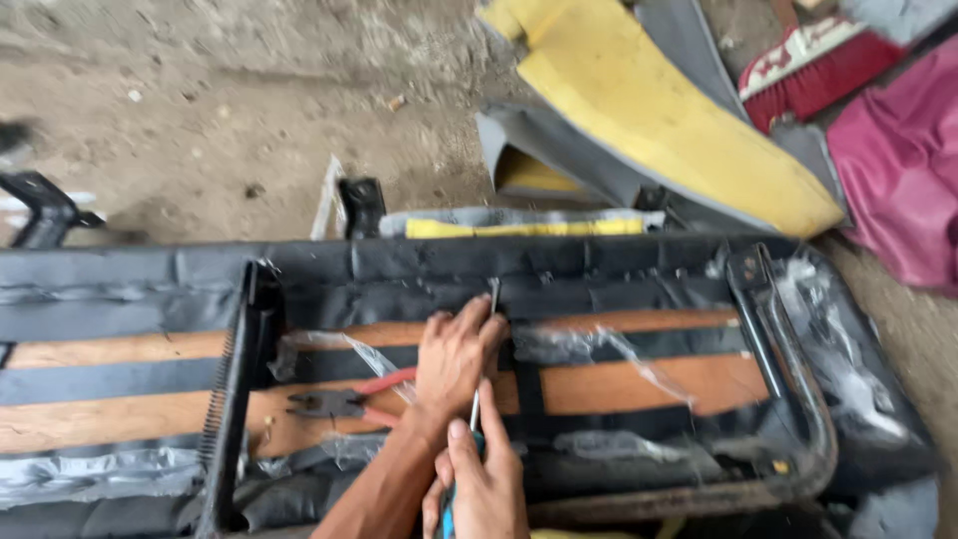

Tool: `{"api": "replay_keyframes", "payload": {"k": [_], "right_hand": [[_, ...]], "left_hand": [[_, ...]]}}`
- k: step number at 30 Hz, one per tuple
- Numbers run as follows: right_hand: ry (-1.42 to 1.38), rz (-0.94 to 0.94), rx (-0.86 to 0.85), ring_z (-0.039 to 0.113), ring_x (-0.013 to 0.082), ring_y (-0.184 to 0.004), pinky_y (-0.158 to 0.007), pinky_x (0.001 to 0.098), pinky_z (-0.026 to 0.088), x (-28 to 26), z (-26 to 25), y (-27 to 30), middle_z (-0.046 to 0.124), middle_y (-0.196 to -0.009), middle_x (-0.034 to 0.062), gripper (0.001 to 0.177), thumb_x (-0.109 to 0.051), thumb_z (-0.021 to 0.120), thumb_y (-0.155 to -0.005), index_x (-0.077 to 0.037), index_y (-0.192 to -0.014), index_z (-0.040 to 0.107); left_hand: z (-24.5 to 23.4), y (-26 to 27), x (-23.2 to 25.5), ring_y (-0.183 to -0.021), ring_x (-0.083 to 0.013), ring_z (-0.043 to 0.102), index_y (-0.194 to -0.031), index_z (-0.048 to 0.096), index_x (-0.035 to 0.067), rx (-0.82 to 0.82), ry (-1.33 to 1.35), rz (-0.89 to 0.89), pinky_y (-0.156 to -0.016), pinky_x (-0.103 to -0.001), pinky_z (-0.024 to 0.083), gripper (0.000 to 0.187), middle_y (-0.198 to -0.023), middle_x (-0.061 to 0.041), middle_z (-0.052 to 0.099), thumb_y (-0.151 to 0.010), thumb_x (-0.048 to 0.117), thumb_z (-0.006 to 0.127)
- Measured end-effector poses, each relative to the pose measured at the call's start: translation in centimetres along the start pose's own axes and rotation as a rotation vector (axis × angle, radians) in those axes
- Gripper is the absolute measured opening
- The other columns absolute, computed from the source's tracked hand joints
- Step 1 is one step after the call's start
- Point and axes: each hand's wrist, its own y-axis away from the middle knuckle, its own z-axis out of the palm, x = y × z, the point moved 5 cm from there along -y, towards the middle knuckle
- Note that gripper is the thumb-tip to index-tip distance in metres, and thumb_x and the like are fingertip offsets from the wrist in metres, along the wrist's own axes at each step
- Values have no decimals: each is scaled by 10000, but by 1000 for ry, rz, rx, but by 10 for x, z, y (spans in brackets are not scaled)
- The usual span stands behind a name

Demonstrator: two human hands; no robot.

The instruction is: The person removes old upholstery from a furniture frame using a screwdriver and pliers to pry out staples and pull back the fabric.

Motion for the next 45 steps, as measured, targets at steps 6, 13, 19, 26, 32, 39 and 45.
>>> {"api": "replay_keyframes", "payload": {"k": [6, 13, 19, 26, 32, 39, 45], "right_hand": [[145, -266, -103, 450, 113, -351, -330, 288, 404, -9, 19, 10, 482, -597, 35, 693, -113, 519, -996, -208, -1632, 257], [-83, 102, -42, 442, 196, -330, -315, 366, 375, -19, -2, 17, 453, -608, 72, 662, -278, 534, -988, -408, -1613, 356], [-144, 203, -257, 463, 196, -379, -353, 353, 424, -30, -16, 16, 470, -686, 80, 601, -368, 467, -1012, -428, -1593, 324], [-184, 212, -283, 461, 184, -388, -336, 383, 434, -39, 9, 24, 449, -680, 69, 616, -344, 475, -1003, -408, -1599, 336], [133, 104, -148, 487, 204, -361, -337, 378, 425, -28, 11, 16, 480, -630, 86, 652, -282, 524, -1007, -368, -1616, 309], [395, -222, 1, 499, 169, -350, -342, 333, 442, -62, -15, 38, 507, -646, 63, 744, -291, 565, -942, -321, -1634, 292], [1000, -175, 378, 738, 239, -726, -725, 399, 594, -111, -112, 16, 725, -918, 136, 561, -345, 549, -1006, -180, -1530, 439]], "left_hand": [[-30, 4, -3, -1074, -306, 709, -1171, 672, 71, 337, 170, -8, -916, -409, 564, 253, -1502, -95, 606, -918, 70, 672], [-24, 8, 6, -1192, -324, 663, -969, 680, 74, 243, 40, 24, -979, -469, 493, 155, -1318, -146, 671, -837, 155, 689], [-7, 18, 2, -1256, -329, 636, -967, 656, 48, 101, -48, -36, -1089, -479, 464, 121, -1319, -176, 677, -878, 127, 630], [-13, 19, -11, -1243, -381, 622, -987, 647, 19, 117, 56, -121, -1061, -463, 485, 130, -1315, -209, 659, -934, 133, 615], [-23, 16, -12, -1236, -413, 617, -1172, 629, 40, 111, 132, -140, -1033, -453, 503, 263, -1412, -198, 613, -929, 140, 643], [-44, -3, -1, -1351, -422, 466, -1497, 431, -36, 194, 13, -243, -1103, -606, 307, 927, -1496, -243, 458, -724, 336, 782], [-25, -18, -43, -1228, -294, 552, -1128, 744, 222, -83, -271, -210, -1016, -471, 420, 360, -1290, -101, 611, -774, 167, 708]]}}
